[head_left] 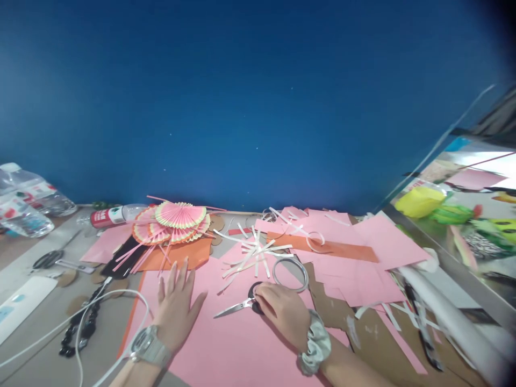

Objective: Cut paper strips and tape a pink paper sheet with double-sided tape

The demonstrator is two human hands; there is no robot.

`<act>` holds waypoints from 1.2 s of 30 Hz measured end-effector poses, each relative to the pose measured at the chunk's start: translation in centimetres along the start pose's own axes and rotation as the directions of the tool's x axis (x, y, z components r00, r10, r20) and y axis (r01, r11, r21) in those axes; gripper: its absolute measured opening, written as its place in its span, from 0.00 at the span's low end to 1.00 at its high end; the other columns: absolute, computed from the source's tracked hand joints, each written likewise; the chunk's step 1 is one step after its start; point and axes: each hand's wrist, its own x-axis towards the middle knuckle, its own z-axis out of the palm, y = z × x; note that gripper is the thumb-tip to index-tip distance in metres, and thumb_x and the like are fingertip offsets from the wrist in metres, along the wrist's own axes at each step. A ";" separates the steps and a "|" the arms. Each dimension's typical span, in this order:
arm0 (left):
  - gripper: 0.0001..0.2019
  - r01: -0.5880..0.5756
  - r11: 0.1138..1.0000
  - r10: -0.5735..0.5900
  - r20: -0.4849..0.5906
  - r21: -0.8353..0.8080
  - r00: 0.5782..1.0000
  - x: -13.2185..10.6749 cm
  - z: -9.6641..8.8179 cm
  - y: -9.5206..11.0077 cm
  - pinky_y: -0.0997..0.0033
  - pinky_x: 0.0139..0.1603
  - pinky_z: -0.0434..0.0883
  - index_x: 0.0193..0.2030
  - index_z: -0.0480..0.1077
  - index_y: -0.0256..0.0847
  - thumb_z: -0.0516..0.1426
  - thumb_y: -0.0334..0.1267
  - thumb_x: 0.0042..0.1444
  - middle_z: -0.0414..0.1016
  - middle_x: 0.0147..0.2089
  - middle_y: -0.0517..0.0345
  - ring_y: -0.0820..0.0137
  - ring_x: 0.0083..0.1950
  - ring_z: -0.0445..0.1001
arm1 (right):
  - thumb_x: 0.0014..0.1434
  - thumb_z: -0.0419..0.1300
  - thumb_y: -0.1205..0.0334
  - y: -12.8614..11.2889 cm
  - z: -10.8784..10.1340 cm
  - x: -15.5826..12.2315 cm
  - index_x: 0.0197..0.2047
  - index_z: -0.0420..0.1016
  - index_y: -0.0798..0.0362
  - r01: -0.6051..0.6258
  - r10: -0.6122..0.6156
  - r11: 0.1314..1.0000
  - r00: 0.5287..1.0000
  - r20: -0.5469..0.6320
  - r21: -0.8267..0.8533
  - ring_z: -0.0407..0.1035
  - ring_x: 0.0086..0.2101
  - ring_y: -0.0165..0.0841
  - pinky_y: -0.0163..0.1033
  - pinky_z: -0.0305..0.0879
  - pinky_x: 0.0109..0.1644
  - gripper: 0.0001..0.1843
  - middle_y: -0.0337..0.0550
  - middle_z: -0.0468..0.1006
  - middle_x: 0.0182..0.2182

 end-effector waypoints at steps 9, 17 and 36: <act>0.24 0.071 0.995 -0.087 -0.227 -0.076 0.970 5.4 1.2 -0.1 0.44 0.67 0.46 0.58 0.65 0.32 0.46 0.46 0.61 0.66 0.60 0.39 0.51 0.64 0.58 | 0.63 0.57 0.58 9.2 -4.8 5.1 0.55 0.65 0.55 -0.242 0.248 0.894 0.968 -0.033 -0.377 0.64 0.52 0.42 0.55 0.62 0.54 0.19 0.49 0.66 0.55; 0.22 0.003 0.984 -0.066 -0.350 -0.177 0.935 5.6 1.6 -1.2 0.46 0.66 0.48 0.55 0.67 0.33 0.46 0.45 0.61 0.68 0.57 0.40 0.52 0.61 0.61 | 0.63 0.56 0.57 11.3 -5.3 7.8 0.53 0.67 0.56 -0.299 0.389 0.821 0.917 0.093 -0.487 0.68 0.46 0.37 0.49 0.68 0.48 0.17 0.48 0.70 0.50; 0.16 -0.050 0.962 -0.073 -0.429 -0.269 0.900 5.9 2.3 -1.6 0.46 0.63 0.52 0.46 0.69 0.37 0.48 0.44 0.60 0.71 0.52 0.43 0.52 0.58 0.64 | 0.65 0.54 0.56 12.1 -14.3 9.8 0.51 0.68 0.54 -0.451 0.494 0.836 0.866 0.075 -0.312 0.69 0.43 0.35 0.45 0.70 0.45 0.15 0.47 0.71 0.48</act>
